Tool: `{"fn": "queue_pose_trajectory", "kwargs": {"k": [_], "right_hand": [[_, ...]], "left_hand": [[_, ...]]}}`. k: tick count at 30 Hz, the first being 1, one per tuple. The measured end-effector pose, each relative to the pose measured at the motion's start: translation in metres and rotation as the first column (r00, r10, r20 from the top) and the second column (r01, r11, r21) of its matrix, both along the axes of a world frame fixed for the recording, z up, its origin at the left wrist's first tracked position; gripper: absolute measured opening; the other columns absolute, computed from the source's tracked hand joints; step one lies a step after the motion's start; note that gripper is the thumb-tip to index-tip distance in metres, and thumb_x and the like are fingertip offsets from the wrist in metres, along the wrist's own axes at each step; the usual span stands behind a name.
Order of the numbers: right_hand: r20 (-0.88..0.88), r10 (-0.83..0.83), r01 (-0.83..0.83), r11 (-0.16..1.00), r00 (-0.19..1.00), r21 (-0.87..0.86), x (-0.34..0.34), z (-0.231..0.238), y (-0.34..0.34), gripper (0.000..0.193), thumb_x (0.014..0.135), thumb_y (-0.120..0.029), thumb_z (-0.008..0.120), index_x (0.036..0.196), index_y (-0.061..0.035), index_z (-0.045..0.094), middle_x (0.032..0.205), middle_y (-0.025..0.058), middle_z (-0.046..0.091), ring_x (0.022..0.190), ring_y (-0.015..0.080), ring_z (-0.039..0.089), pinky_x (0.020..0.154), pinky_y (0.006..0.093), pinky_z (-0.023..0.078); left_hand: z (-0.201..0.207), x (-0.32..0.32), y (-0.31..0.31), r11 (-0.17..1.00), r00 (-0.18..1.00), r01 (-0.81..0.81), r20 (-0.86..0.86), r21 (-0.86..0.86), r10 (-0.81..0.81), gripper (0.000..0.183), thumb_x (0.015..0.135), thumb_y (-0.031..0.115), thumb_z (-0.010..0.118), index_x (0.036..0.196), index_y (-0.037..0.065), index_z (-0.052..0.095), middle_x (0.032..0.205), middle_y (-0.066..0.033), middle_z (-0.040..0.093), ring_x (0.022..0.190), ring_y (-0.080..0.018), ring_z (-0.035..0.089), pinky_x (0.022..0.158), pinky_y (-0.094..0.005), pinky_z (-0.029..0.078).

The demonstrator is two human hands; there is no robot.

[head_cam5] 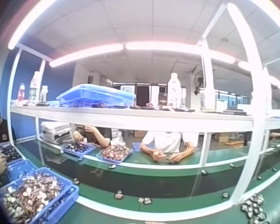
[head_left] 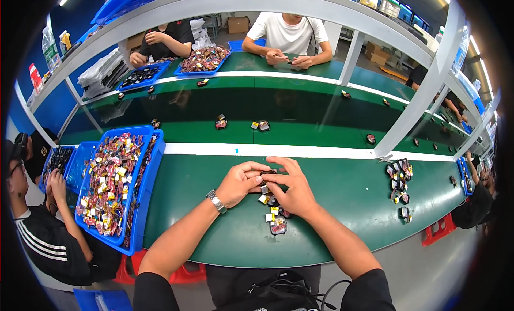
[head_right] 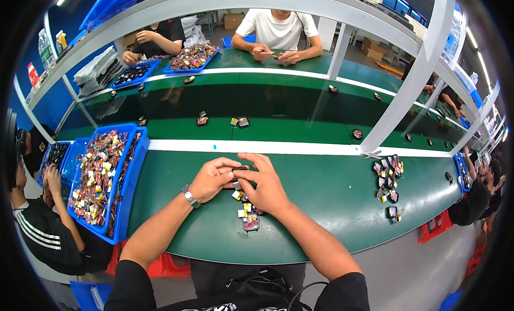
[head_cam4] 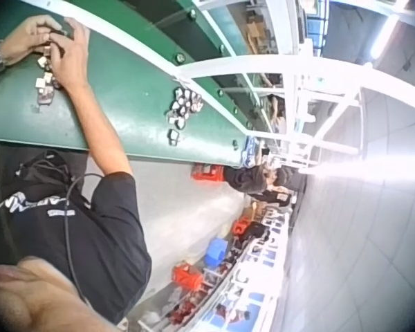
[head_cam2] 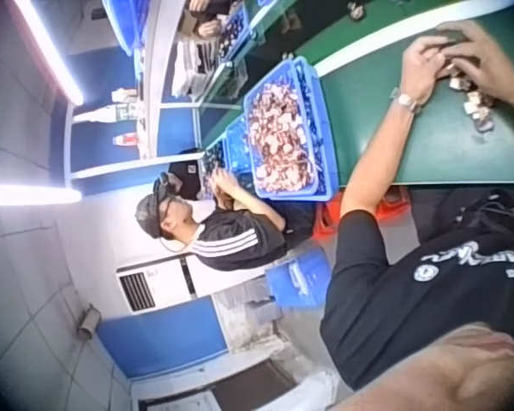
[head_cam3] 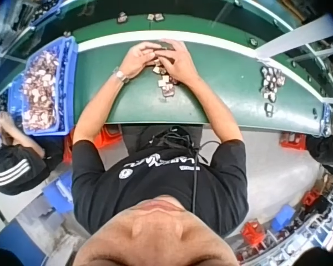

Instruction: Manually assembling and inspecting small electronic or mechanical components on a factory workbench.

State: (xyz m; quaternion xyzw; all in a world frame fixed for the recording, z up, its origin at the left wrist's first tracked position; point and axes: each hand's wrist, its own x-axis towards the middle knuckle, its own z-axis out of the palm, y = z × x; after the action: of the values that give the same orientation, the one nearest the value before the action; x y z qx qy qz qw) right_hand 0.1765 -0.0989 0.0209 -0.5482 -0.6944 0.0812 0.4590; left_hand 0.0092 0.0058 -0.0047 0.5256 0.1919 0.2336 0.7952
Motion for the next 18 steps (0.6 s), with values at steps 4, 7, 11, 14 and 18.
{"fn": "queue_pose_trajectory", "kwargs": {"k": [4,7,11,14,18], "right_hand": [[-0.026,0.0,0.001,0.999,1.0,0.052,-0.004,0.0031,0.0026,0.022,0.077,0.0,0.069,0.097,-0.0083,0.074,0.123,0.0088,0.059,0.117,0.0297,0.052,0.092,0.039,0.05],[0.004,-0.045,0.044,0.989,0.999,0.142,-0.0082,0.0021,0.0036,0.02,0.074,0.0,0.071,0.093,-0.0076,0.073,0.119,0.0089,0.061,0.112,0.0293,0.055,0.089,0.0382,0.05],[0.057,-0.098,0.083,0.971,0.994,0.225,-0.0077,0.0042,0.0005,0.019,0.071,-0.001,0.072,0.088,-0.0066,0.072,0.114,0.0093,0.063,0.107,0.0296,0.057,0.086,0.0376,0.051],[0.059,-0.094,0.08,0.974,0.994,0.21,-0.005,0.0047,-0.0006,0.019,0.071,-0.001,0.072,0.089,-0.0059,0.072,0.114,0.0097,0.062,0.109,0.0301,0.057,0.088,0.0381,0.051],[0.003,-0.07,0.069,0.986,0.998,0.149,-0.0064,0.0012,0.0014,0.02,0.072,-0.002,0.071,0.091,-0.0081,0.073,0.116,0.0081,0.063,0.11,0.029,0.056,0.088,0.0377,0.051]], "left_hand": [[-0.002,-0.0022,0.0047,0.999,0.997,0.029,0.073,-0.031,-0.027,0.027,0.095,0.004,0.059,0.121,0.001,0.053,0.126,-0.0162,0.06,0.11,-0.022,0.064,0.09,-0.0348,0.057],[-0.0042,-0.0034,0.0059,0.997,0.989,0.052,0.144,-0.061,-0.043,0.027,0.096,0.003,0.057,0.122,0.001,0.054,0.127,-0.0157,0.06,0.112,-0.022,0.062,0.093,-0.0367,0.055],[-0.0063,-0.0024,0.0048,0.993,0.982,0.085,0.177,-0.079,-0.07,0.028,0.097,0.005,0.056,0.124,0.0,0.054,0.126,-0.0145,0.06,0.113,-0.0217,0.061,0.097,-0.0388,0.053],[-0.0059,-0.0013,0.0036,0.991,0.978,0.096,0.197,-0.096,-0.076,0.029,0.096,0.007,0.057,0.124,0.0,0.054,0.125,-0.0144,0.06,0.113,-0.0215,0.061,0.097,-0.0386,0.053],[-0.0072,-0.0009,0.0025,0.992,0.979,0.08,0.193,-0.094,-0.061,0.029,0.096,0.007,0.059,0.124,0.001,0.055,0.125,-0.0141,0.06,0.111,-0.0206,0.062,0.095,-0.037,0.055]]}}
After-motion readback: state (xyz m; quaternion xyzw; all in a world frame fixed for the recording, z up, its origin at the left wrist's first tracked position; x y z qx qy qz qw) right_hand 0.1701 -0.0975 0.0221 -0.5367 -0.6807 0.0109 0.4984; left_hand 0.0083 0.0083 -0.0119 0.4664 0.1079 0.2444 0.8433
